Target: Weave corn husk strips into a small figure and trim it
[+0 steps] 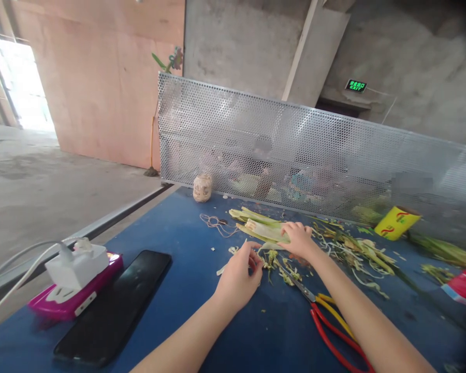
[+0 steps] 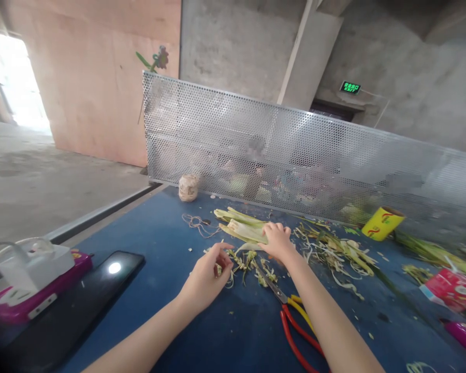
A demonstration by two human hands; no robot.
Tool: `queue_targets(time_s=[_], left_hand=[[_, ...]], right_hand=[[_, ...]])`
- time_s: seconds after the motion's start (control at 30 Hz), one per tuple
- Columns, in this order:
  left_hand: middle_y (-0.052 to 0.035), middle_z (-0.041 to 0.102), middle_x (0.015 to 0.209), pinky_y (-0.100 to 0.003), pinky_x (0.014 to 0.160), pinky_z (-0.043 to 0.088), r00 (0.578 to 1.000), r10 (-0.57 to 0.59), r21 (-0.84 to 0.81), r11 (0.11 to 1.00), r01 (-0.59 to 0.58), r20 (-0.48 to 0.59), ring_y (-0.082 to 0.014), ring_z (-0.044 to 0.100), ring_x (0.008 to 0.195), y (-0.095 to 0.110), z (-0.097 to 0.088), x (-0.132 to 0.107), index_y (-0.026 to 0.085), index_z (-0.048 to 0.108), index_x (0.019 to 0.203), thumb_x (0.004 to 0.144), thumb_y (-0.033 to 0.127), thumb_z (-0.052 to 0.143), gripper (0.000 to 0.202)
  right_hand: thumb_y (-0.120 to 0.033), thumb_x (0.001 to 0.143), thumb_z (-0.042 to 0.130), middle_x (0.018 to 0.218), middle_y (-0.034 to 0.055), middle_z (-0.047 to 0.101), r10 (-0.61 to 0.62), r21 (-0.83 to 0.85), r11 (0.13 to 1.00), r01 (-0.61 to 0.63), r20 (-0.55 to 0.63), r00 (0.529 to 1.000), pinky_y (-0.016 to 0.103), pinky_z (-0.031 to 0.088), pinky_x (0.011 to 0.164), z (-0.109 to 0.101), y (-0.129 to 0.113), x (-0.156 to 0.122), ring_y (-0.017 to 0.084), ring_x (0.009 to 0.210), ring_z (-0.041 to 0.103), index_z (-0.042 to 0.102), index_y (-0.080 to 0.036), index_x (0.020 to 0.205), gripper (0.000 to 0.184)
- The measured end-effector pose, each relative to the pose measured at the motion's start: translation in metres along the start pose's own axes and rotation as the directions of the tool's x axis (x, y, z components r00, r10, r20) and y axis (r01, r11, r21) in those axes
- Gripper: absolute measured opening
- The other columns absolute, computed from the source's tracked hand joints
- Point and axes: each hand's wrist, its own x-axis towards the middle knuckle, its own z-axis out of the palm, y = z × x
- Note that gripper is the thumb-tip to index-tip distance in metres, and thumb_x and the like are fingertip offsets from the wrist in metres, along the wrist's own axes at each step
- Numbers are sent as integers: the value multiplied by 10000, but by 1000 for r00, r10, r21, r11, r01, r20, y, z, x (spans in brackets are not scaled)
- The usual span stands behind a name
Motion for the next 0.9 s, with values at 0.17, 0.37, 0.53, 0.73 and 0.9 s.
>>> queue_targets(time_s=[0.17, 0.37, 0.53, 0.73, 0.9], left_hand=[[9, 568, 746, -239, 598, 418, 1000, -5, 28, 1000, 5, 26, -126, 544, 650, -2, 0, 0, 208, 451, 1011, 755, 158, 414, 264], [6, 568, 753, -242, 614, 410, 998, -34, 38, 999, 33, 46, -123, 529, 642, -1, -1, 0, 198, 451, 1013, 742, 142, 420, 279], [7, 578, 761, -235, 606, 407, 998, -37, 29, 999, 35, 45, -117, 523, 626, -2, 0, 0, 202, 459, 1011, 741, 143, 424, 278], [4, 587, 751, -231, 596, 404, 998, -31, 11, 999, 31, 50, -120, 527, 627, -1, 0, 0, 202, 469, 1000, 744, 147, 425, 265], [4, 591, 747, -239, 592, 404, 998, -39, 3, 999, 39, 40, -118, 523, 614, 0, -1, -1, 204, 484, 984, 745, 151, 436, 249]], right_hand=[[-289, 794, 512, 937, 54, 644, 67, 99, 992, -74, 69, 995, 309, 262, 701, 11, -4, 14, 226, 908, 521, 579, -220, 841, 108], [-177, 714, 591, 889, 21, 660, 79, 167, 981, -102, 140, 987, 282, 238, 670, 17, -15, 27, 202, 886, 548, 582, -238, 926, 221], [-144, 740, 544, 888, 53, 643, 103, 167, 978, -123, 122, 987, 286, 236, 663, 17, -15, 26, 218, 911, 526, 627, -224, 883, 184], [-211, 730, 566, 876, 35, 646, 65, 188, 979, -78, 75, 995, 271, 235, 644, 18, -14, 24, 196, 858, 541, 624, -205, 732, 58], [-138, 716, 555, 704, -17, 637, 0, 182, 983, 4, -21, 1000, 269, 226, 650, 15, -23, 21, 154, 729, 552, 585, -208, 834, 140]])
